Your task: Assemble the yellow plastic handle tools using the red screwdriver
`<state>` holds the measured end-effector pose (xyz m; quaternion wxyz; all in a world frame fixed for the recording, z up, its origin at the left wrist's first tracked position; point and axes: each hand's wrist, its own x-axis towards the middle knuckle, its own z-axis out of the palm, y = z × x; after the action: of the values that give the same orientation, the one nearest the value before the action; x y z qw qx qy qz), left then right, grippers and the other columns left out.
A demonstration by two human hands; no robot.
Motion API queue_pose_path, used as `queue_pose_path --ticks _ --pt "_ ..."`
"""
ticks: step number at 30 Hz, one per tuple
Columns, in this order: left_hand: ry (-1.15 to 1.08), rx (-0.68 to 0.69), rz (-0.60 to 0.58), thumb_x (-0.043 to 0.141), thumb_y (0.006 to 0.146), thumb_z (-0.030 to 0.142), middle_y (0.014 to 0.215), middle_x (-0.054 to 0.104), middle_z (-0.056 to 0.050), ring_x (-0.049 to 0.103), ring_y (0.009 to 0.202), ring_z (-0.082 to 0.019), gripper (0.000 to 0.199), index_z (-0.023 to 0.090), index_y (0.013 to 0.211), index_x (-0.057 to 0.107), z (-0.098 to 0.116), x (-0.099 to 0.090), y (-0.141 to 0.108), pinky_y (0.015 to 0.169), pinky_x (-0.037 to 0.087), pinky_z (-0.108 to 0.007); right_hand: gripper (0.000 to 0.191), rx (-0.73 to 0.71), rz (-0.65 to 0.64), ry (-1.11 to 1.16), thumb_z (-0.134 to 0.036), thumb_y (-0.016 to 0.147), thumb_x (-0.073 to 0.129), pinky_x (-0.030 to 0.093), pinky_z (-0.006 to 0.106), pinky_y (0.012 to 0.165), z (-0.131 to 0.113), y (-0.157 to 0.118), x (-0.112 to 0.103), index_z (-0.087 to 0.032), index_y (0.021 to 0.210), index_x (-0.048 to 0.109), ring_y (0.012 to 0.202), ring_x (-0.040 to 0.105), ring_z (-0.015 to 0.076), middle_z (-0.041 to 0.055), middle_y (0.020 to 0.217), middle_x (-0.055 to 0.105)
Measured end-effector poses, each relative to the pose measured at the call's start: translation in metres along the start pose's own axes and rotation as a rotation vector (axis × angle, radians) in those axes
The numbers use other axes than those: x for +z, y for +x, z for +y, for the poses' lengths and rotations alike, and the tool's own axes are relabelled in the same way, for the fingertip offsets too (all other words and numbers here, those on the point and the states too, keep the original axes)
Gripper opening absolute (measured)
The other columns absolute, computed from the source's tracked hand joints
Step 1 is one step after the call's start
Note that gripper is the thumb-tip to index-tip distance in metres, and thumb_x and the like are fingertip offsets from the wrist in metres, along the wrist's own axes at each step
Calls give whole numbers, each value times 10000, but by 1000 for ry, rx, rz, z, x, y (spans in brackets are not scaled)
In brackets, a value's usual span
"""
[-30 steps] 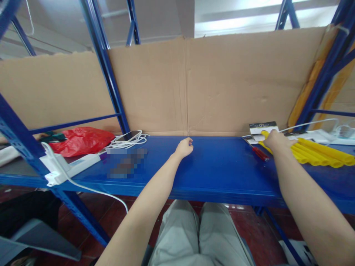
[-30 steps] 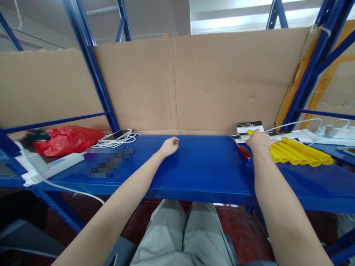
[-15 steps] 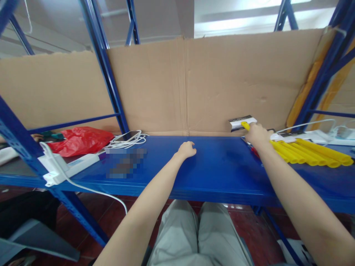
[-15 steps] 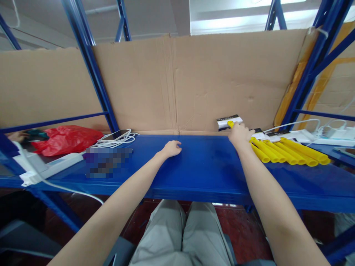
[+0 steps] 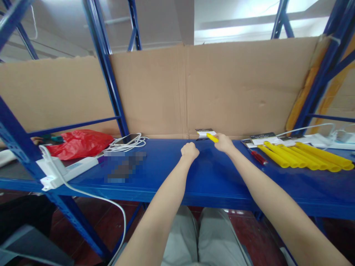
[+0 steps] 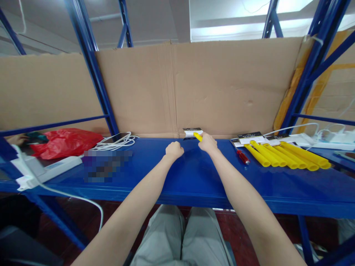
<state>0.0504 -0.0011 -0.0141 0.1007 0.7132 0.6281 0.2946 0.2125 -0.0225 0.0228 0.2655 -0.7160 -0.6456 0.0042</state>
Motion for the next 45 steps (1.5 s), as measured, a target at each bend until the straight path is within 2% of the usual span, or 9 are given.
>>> queue_pose_path --ticks 5,11,15,21,25,29,35,39,45 --pt "-234 -87 107 525 801 153 1142 669 -145 618 1090 -232 438 111 1234 576 -9 -5 6 906 465 -292 424 -89 -63 55 -90 735 574 457 258 741 -2 -9 14 -192 1146 595 962 642 224 94 1078 692" --pt "-442 -91 40 536 833 216 1042 708 -107 648 997 -206 241 109 971 703 -1 0 10 861 478 -264 378 -157 -109 111 -65 745 558 444 244 756 -13 -16 24 -153 1112 563 968 620 202 114 1079 671" --pt "-600 -132 87 543 837 211 1071 701 -75 637 1001 -179 240 148 1018 687 5 -7 4 863 480 -260 394 -182 -81 115 -69 736 563 444 249 803 -15 -16 24 -135 1123 539 994 598 196 128 1136 616" --pt "-798 -146 -191 515 887 339 1156 669 -57 618 1042 -193 270 227 1110 619 11 -10 -7 830 494 -334 498 -203 -48 132 -100 708 583 450 265 852 -13 -14 26 -109 1198 501 1013 574 208 153 1177 532" --pt "-893 -117 -251 532 879 375 1134 672 -85 604 1064 -230 238 206 1006 642 12 -4 -8 850 486 -380 594 -243 -44 227 -86 672 585 432 324 939 -14 -14 30 -73 1254 468 1084 542 239 190 1248 479" --pt "-1051 -199 -169 493 897 314 1020 688 -122 632 969 -236 226 159 976 636 13 -6 -7 742 537 -358 581 -191 25 519 -120 651 610 414 374 987 -18 -12 31 -119 1221 492 1128 520 242 153 1244 507" --pt "-1225 -314 68 498 883 267 938 668 -104 633 891 -220 220 137 1022 608 16 -13 -5 589 564 -287 304 169 -113 1060 -184 776 558 515 291 705 -23 -11 15 -150 1078 557 841 615 176 114 1051 630" --pt "-1243 -371 133 511 873 253 926 663 -103 639 833 -209 197 127 990 606 14 -16 -4 546 545 -266 124 195 -291 1193 -130 817 512 481 250 583 -20 -14 6 -146 900 603 654 587 131 76 850 661" --pt "-1199 -360 137 525 868 306 957 688 -121 651 880 -238 231 119 939 640 12 -12 -2 660 536 -314 107 197 -323 1248 -105 845 511 467 233 574 -22 -18 7 -152 843 607 594 577 111 52 771 680"
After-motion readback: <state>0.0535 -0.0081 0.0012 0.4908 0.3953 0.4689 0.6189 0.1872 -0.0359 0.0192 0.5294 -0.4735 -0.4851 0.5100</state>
